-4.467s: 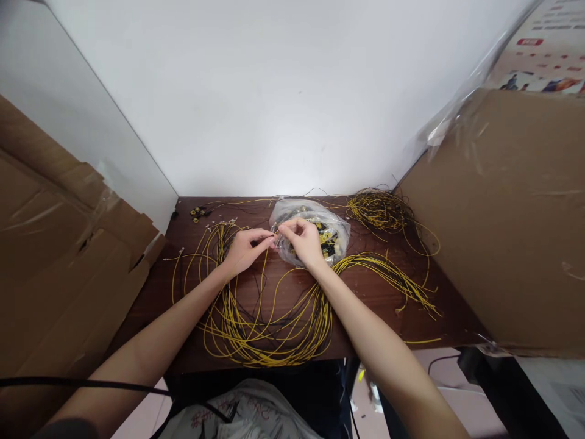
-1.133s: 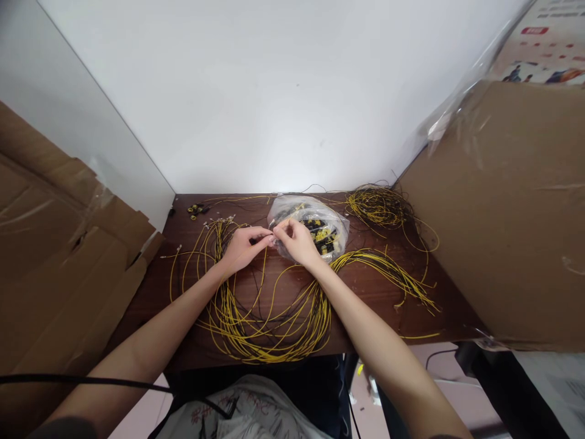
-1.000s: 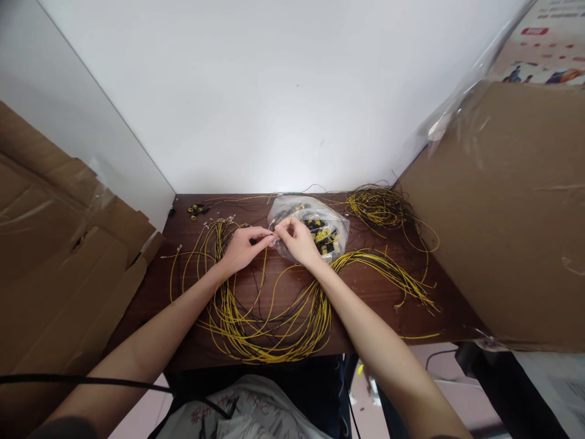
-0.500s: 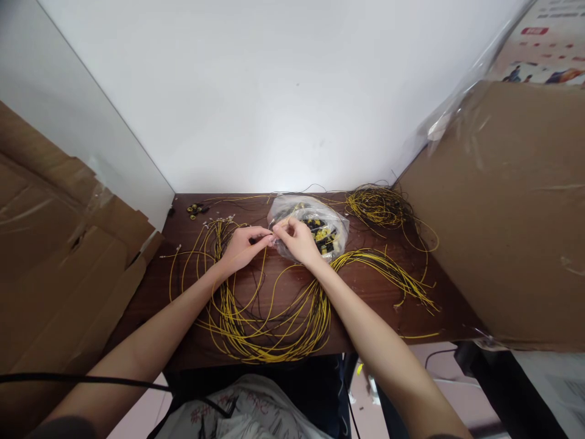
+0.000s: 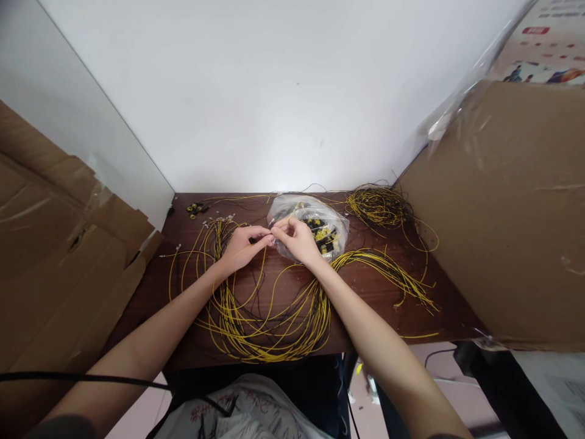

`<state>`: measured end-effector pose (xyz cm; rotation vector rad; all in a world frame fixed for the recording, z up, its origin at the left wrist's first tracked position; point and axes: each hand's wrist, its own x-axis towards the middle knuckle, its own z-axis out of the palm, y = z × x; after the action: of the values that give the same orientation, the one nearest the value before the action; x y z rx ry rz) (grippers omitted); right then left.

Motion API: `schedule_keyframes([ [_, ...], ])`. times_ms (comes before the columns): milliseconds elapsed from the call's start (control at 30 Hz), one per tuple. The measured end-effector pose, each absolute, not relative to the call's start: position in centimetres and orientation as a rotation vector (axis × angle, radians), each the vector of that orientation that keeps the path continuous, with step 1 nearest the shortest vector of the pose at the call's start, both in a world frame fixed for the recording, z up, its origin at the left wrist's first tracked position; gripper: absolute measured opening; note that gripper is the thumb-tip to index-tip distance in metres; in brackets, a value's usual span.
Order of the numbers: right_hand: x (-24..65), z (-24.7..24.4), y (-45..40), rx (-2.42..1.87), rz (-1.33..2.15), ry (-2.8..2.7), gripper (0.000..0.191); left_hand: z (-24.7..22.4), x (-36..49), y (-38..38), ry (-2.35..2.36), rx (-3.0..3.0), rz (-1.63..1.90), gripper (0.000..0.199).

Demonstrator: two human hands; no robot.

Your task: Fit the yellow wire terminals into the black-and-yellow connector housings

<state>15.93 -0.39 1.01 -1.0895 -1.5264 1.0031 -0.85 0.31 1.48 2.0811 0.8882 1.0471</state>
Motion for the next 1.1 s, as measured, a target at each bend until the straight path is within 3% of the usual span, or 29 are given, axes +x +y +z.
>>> schedule_keyframes([
  [1100, 16.05, 0.98, -0.43, -1.093, 0.984, -1.513, 0.027, 1.65, -0.75, 0.27, 0.919, 2.068, 1.018, 0.021],
])
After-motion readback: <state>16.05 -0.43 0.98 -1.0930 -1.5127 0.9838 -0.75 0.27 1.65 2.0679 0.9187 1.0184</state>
